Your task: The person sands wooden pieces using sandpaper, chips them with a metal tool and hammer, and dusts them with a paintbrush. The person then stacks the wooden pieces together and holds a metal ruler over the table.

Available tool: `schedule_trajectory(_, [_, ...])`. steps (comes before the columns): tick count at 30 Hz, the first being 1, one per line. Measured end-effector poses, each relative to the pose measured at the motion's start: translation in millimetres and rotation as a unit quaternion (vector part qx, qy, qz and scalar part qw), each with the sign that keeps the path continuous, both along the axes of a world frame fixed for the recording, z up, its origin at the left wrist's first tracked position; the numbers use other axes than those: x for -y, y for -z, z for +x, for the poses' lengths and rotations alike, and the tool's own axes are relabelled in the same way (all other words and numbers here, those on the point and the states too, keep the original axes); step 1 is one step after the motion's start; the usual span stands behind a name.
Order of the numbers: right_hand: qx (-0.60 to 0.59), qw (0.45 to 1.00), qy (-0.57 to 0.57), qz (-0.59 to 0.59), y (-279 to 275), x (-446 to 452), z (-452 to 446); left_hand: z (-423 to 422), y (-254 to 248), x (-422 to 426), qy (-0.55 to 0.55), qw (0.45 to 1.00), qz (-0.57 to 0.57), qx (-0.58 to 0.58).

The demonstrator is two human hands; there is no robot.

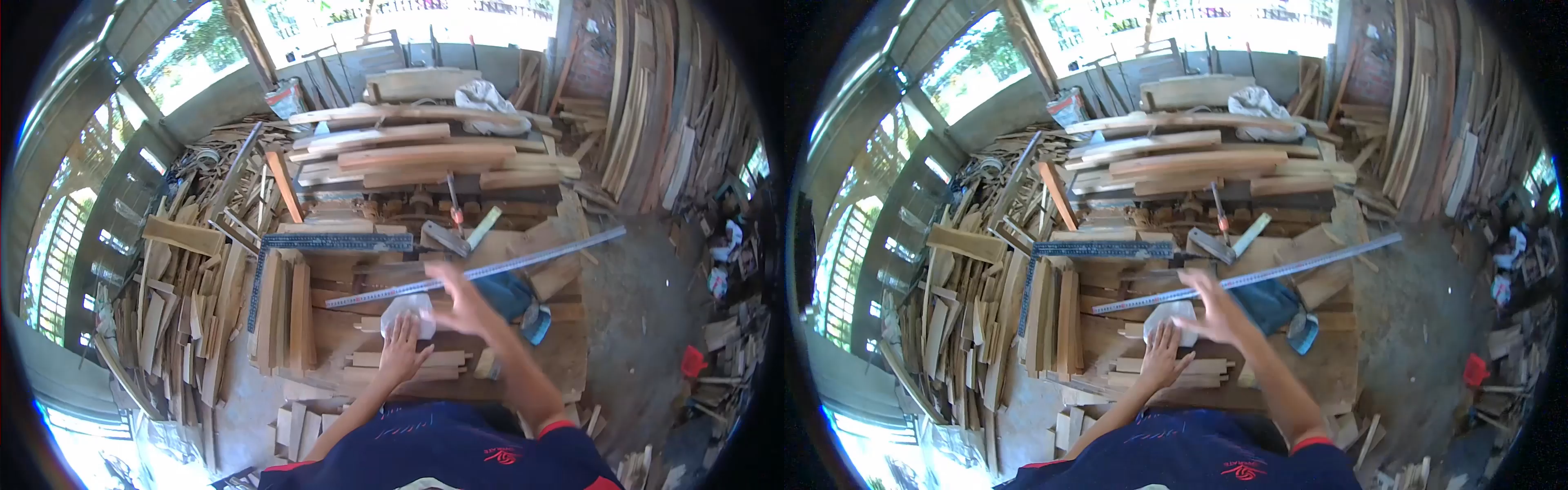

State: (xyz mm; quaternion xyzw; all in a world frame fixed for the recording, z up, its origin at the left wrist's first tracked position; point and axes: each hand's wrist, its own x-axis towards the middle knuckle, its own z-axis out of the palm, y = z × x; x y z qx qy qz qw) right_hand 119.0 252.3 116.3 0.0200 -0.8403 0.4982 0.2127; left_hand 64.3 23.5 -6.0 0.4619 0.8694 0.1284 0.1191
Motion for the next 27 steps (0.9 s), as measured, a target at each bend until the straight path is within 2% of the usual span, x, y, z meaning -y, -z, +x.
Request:
schedule_trajectory(1, [0.005, 1.000, 0.016, -0.020, -82, 3, 3, 1, -2, 1, -0.001, 1.000, -0.001, 0.007])
schedule_trajectory(3, [-0.175, 0.977, -0.071, -0.095, -179, 1, 9, 0, -3, 4, 0.010, 1.000, 0.009, -0.009])
schedule_trajectory(5, [-0.279, 0.941, -0.184, -0.054, -236, -11, 33, -13, 47, 10, 0.024, 0.993, 0.060, 0.097])
schedule_trajectory(6, [-0.291, 0.928, -0.231, -0.021, -251, -22, 46, -10, 36, 13, 0.019, 0.997, 0.044, 0.064])
schedule_trajectory(8, [-0.271, 0.918, -0.286, 0.038, -267, -43, 66, -1, -2, 6, 0.009, 1.000, 0.022, -0.005])
schedule_trajectory(9, [-0.253, 0.920, -0.293, 0.063, -271, -51, 72, -5, -5, -1, 0.010, 1.000, 0.020, -0.008])
schedule_trajectory(13, [-0.217, 0.926, -0.290, 0.104, -273, -64, 78, -4, -3, 1, -0.001, 1.000, 0.018, -0.016])
schedule_trajectory(19, [-0.218, 0.927, -0.287, 0.106, -274, -53, 64, 1, -1, 5, -0.002, 1.000, 0.028, 0.003])
schedule_trajectory(27, [-0.183, 0.934, -0.255, 0.172, -244, -8, 53, -1, -5, 8, -0.005, 1.000, -0.008, 0.025])
